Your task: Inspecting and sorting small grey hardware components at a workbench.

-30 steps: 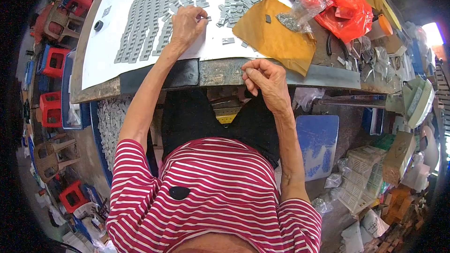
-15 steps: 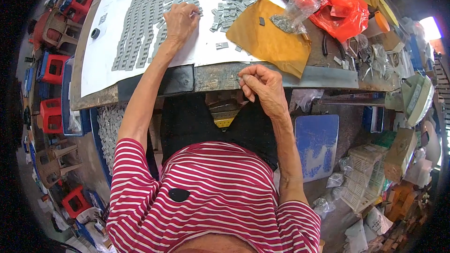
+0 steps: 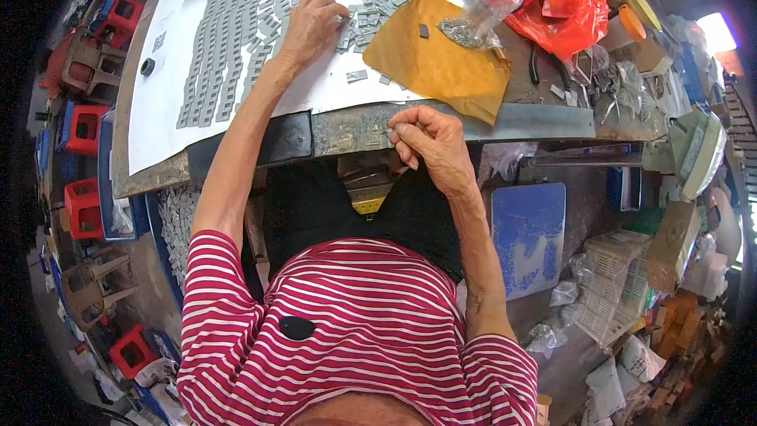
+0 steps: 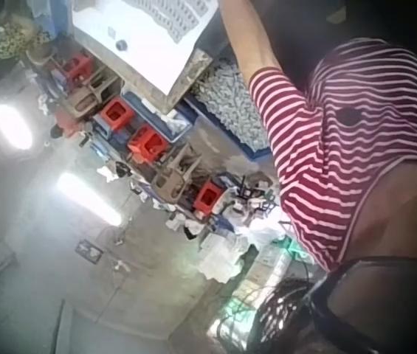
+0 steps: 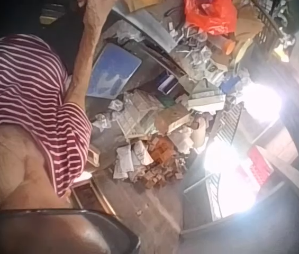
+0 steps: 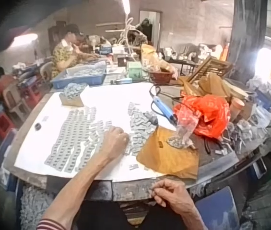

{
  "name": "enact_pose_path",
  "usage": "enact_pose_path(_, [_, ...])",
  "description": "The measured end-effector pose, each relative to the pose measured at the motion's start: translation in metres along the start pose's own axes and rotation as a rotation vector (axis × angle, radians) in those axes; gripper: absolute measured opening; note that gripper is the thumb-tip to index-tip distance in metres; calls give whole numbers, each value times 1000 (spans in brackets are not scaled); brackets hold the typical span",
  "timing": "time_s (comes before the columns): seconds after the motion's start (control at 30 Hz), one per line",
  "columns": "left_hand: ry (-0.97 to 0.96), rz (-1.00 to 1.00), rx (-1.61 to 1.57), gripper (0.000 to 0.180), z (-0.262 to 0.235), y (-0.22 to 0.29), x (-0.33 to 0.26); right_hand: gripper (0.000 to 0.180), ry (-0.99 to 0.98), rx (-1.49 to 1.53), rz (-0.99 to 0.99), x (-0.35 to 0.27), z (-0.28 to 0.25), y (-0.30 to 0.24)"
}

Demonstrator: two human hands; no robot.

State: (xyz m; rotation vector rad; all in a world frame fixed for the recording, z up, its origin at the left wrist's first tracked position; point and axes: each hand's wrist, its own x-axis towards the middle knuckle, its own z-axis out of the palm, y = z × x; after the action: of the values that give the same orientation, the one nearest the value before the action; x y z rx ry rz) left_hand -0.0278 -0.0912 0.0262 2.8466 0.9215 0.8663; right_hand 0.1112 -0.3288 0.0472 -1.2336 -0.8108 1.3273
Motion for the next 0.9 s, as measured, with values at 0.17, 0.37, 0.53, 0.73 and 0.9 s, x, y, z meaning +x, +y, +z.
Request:
enact_pose_path(0.17, [22,15,-4,21,0,0,-2,12,5,4,5,-1,0,-10])
enact_pose_path(0.37, [34,73,79,18,4,-2,-4,13,21,-128,-80,13,-13,-32])
enact_pose_path(0.53, [50,60,39,17,6,-5,-5,16,96,-555,-159,47,-25,-58])
enact_pose_path(0.73, [39,28,15,18,3,2,-7,19,258,-1173,-528,111,-49,-41])
enact_pose_path(0.9, [30,4,-34,21,1,0,-11,18,311,-1183,-583,133,-54,-29])
